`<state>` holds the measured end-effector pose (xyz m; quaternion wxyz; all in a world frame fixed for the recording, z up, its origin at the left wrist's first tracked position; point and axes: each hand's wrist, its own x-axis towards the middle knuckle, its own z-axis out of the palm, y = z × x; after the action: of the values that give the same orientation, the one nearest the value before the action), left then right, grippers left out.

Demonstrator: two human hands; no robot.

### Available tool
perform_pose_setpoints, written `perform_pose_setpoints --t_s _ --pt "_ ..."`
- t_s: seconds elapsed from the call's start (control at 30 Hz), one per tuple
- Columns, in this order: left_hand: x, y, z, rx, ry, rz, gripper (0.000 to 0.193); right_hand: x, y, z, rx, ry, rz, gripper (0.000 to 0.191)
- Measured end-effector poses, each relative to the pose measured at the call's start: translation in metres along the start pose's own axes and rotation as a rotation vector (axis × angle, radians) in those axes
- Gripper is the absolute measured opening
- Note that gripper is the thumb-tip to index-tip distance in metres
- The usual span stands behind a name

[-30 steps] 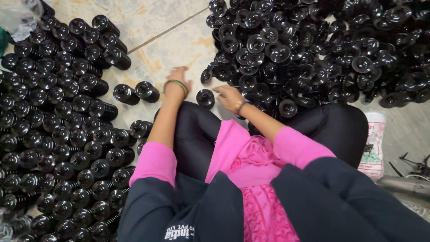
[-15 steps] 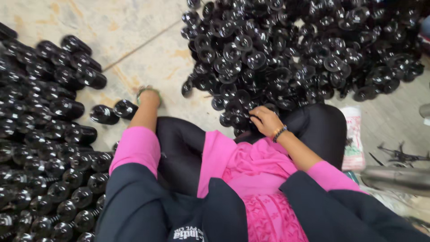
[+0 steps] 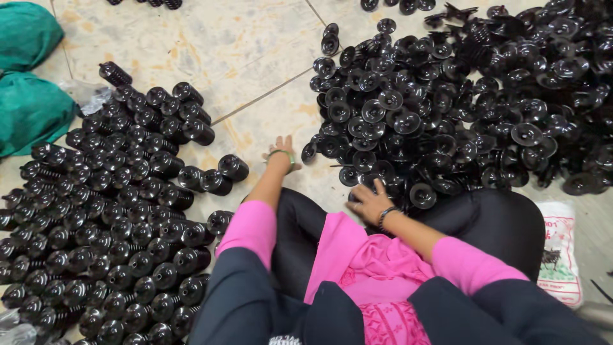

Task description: The person sits on the floor among large piles of black plastic components. They pick up a ribbed cylindrical part and a round base part, press or twist the two pieces together by hand, and set the joined assembly onto a pile, repeating this with one part at a time.

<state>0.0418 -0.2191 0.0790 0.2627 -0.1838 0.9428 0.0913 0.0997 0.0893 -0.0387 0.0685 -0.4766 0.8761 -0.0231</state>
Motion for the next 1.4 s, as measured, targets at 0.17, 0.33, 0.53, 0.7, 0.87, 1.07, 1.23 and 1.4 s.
perform_pose_setpoints --t_s 0.17,0.33,0.53,0.7,0.87,1.07,1.23,1.4 --pt "0.002 0.061 0.017 -0.227 0.003 -0.047 0.101 -0.024 0.075 -0.027 -0.242 -0.084 0.200 0.026" --pt "0.002 0.129 0.079 -0.169 0.329 0.068 0.080 -0.049 0.091 -0.042 -0.162 0.091 0.386 0.038" --pt "-0.002 0.132 0.093 -0.515 0.465 0.236 0.022 -0.078 0.096 -0.051 0.116 0.176 0.504 0.030" --pt "-0.044 0.137 0.092 -1.017 0.177 0.314 0.029 -0.071 0.101 -0.076 1.015 0.577 0.541 0.048" --pt "-0.090 0.166 0.130 -1.328 0.014 0.615 0.051 -0.043 0.046 -0.060 1.215 0.732 0.171 0.044" --pt "-0.084 0.151 0.186 -1.494 -0.150 0.711 0.054 -0.048 0.033 -0.034 1.478 0.526 0.331 0.044" --pt "-0.089 0.119 0.180 -1.514 -0.296 0.492 0.037 -0.052 0.007 -0.031 1.173 0.590 0.290 0.043" --pt "-0.122 0.118 0.142 -1.906 -0.584 0.156 0.023 -0.042 -0.026 -0.057 0.884 0.524 0.287 0.048"
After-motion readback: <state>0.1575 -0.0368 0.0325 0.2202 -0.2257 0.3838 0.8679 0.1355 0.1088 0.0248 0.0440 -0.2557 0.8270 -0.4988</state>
